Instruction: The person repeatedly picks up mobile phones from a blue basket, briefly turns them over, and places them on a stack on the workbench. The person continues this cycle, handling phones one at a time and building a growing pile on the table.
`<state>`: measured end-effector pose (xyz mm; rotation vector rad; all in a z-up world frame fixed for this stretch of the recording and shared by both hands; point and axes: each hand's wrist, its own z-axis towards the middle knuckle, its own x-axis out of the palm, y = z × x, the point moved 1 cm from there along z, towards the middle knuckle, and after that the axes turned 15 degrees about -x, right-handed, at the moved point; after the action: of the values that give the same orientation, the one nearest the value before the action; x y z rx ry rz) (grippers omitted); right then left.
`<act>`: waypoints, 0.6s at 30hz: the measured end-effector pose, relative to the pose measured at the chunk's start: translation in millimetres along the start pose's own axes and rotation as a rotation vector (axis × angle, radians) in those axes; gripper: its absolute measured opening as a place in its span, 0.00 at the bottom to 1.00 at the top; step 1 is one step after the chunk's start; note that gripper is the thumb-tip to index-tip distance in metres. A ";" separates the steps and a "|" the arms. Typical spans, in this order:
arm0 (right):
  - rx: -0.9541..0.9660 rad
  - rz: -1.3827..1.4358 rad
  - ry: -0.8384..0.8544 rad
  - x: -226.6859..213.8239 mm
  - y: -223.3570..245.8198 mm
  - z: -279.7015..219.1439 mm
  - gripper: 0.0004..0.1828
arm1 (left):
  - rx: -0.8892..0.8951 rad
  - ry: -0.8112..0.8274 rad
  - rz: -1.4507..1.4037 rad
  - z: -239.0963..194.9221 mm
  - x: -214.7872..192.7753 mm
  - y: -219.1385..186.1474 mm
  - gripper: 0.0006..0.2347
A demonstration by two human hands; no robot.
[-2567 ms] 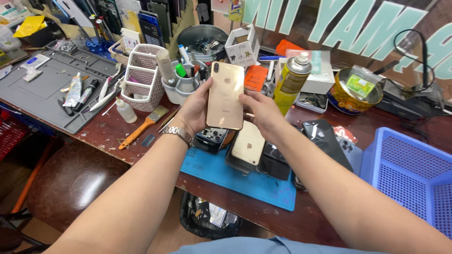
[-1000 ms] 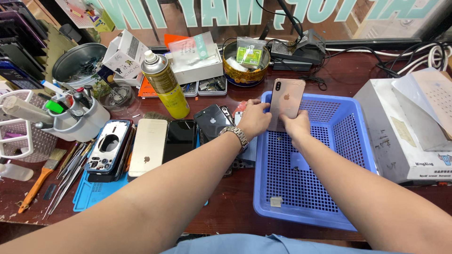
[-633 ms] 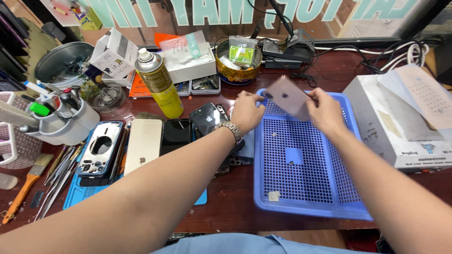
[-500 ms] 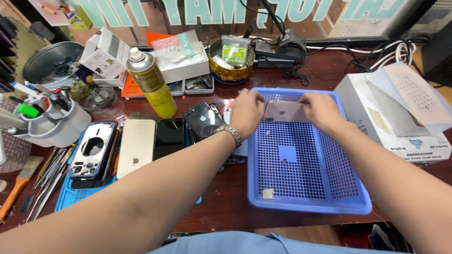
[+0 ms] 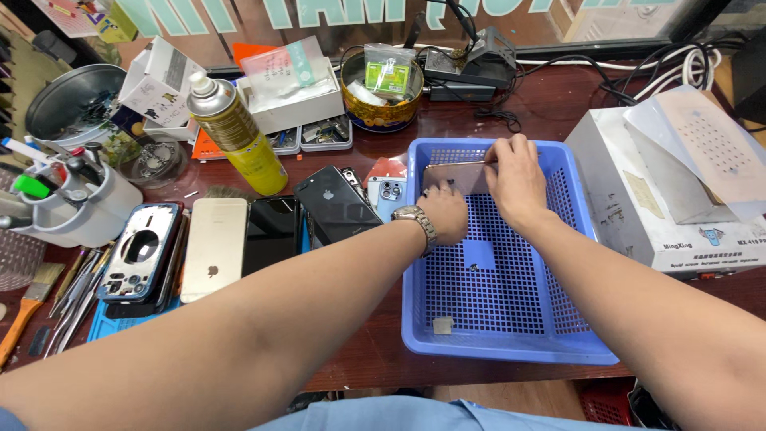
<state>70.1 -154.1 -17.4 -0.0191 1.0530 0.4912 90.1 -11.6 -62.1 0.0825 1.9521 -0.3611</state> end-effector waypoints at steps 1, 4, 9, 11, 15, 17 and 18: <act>0.014 0.002 0.013 2.0 -3.3 0.0 0.09 | -0.035 -0.020 -0.027 7.0 0.9 -0.4 0.29; -0.018 -0.022 -0.009 9.2 -17.7 -6.0 0.10 | -0.061 -0.004 -0.065 28.2 2.6 0.0 0.30; 0.277 0.144 -0.137 35.4 -43.9 -28.9 0.09 | -0.202 0.051 -0.318 36.1 4.5 -5.4 0.32; 0.429 0.208 -0.185 43.7 -47.3 -33.3 0.09 | -0.156 0.020 -0.309 27.0 -0.5 -6.2 0.27; 0.546 0.302 -0.256 40.1 -29.7 -23.6 0.13 | 0.036 -0.177 -0.427 -6.5 -23.4 -1.1 0.17; 0.522 0.371 -0.251 33.0 -7.1 -4.8 0.15 | 0.095 -0.361 -0.588 -28.8 -39.6 7.6 0.15; 0.504 0.415 -0.234 29.2 6.4 7.3 0.16 | 0.109 -0.461 -0.673 -41.2 -47.6 15.3 0.14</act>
<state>85.2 -135.5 -36.7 0.6986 0.9247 0.5718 76.1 20.0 -7.3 -0.5548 1.4534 -0.8445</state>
